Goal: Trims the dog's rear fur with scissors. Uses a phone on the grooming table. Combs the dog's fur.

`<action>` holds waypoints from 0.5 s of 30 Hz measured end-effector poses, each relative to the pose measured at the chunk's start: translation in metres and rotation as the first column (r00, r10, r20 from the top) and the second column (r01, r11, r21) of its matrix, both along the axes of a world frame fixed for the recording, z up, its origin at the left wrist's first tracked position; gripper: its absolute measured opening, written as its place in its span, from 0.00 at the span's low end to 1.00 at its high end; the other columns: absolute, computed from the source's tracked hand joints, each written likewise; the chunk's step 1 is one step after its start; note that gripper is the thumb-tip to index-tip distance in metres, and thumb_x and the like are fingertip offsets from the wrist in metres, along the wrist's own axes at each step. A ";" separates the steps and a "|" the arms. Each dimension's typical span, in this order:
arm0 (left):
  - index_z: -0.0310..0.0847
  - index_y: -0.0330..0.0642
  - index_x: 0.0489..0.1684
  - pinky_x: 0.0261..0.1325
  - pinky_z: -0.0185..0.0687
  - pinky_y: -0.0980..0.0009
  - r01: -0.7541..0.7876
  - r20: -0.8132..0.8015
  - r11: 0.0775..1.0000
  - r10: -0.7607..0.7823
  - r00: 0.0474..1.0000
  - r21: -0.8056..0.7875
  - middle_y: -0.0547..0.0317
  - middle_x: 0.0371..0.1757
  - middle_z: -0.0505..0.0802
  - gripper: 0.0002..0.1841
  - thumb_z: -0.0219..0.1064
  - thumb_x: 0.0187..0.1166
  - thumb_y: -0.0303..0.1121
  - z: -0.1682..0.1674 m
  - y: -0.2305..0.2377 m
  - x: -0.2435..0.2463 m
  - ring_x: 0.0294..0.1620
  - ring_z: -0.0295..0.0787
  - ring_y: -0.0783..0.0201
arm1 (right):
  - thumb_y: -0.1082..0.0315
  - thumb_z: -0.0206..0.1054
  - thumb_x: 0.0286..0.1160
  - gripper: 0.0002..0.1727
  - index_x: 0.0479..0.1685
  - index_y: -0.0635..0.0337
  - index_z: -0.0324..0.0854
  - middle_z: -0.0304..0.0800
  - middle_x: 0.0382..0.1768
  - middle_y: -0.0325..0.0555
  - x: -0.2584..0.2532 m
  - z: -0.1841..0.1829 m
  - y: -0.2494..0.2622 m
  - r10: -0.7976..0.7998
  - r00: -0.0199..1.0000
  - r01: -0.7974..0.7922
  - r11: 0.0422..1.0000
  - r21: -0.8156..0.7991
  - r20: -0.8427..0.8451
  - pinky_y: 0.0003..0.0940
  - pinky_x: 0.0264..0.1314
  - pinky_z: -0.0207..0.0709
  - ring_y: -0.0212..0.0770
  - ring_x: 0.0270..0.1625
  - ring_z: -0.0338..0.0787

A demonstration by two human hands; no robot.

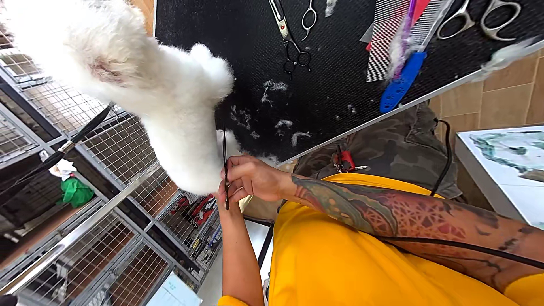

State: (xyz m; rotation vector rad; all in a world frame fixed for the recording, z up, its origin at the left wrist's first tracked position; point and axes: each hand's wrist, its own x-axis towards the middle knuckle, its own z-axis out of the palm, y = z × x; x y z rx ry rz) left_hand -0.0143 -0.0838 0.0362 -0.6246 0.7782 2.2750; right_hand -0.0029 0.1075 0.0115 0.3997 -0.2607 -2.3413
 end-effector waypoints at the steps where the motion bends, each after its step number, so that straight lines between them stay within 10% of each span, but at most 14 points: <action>1: 0.90 0.35 0.34 0.39 0.87 0.73 0.032 0.062 0.999 -0.033 0.997 0.022 0.56 0.28 0.95 0.16 0.68 0.72 0.41 0.006 0.006 -0.001 0.26 0.91 0.67 | 0.64 0.52 0.89 0.11 0.57 0.61 0.72 0.92 0.38 0.53 0.002 -0.003 0.001 -0.004 1.000 0.004 0.999 -0.041 -0.011 0.47 0.54 0.91 0.48 0.42 0.97; 3: 0.87 0.41 0.25 0.30 0.82 0.79 -0.019 0.163 0.992 0.039 0.986 -0.123 0.62 0.21 0.92 0.18 0.67 0.70 0.48 0.026 0.036 -0.003 0.18 0.85 0.73 | 0.63 0.50 0.89 0.13 0.60 0.60 0.72 0.92 0.38 0.53 0.003 -0.006 0.002 -0.007 0.999 0.003 0.994 -0.106 -0.041 0.48 0.55 0.91 0.49 0.43 0.96; 12: 0.88 0.43 0.51 0.53 0.84 0.79 0.189 -0.201 0.981 -0.192 0.961 -0.034 0.64 0.43 0.96 0.12 0.70 0.76 0.35 0.003 0.007 0.004 0.45 0.93 0.75 | 0.83 0.63 0.75 0.13 0.52 0.63 0.69 0.91 0.37 0.53 -0.002 -0.004 0.001 0.022 0.999 -0.023 0.999 -0.028 -0.050 0.43 0.46 0.94 0.47 0.38 0.96; 15: 0.88 0.39 0.54 0.57 0.85 0.78 0.203 -0.210 0.978 -0.189 0.959 0.047 0.63 0.44 0.97 0.13 0.64 0.79 0.33 -0.002 0.009 0.000 0.46 0.94 0.75 | 0.71 0.59 0.85 0.06 0.52 0.62 0.71 0.92 0.36 0.52 -0.003 -0.007 -0.002 -0.019 0.999 0.017 0.999 -0.042 -0.037 0.43 0.48 0.93 0.46 0.39 0.96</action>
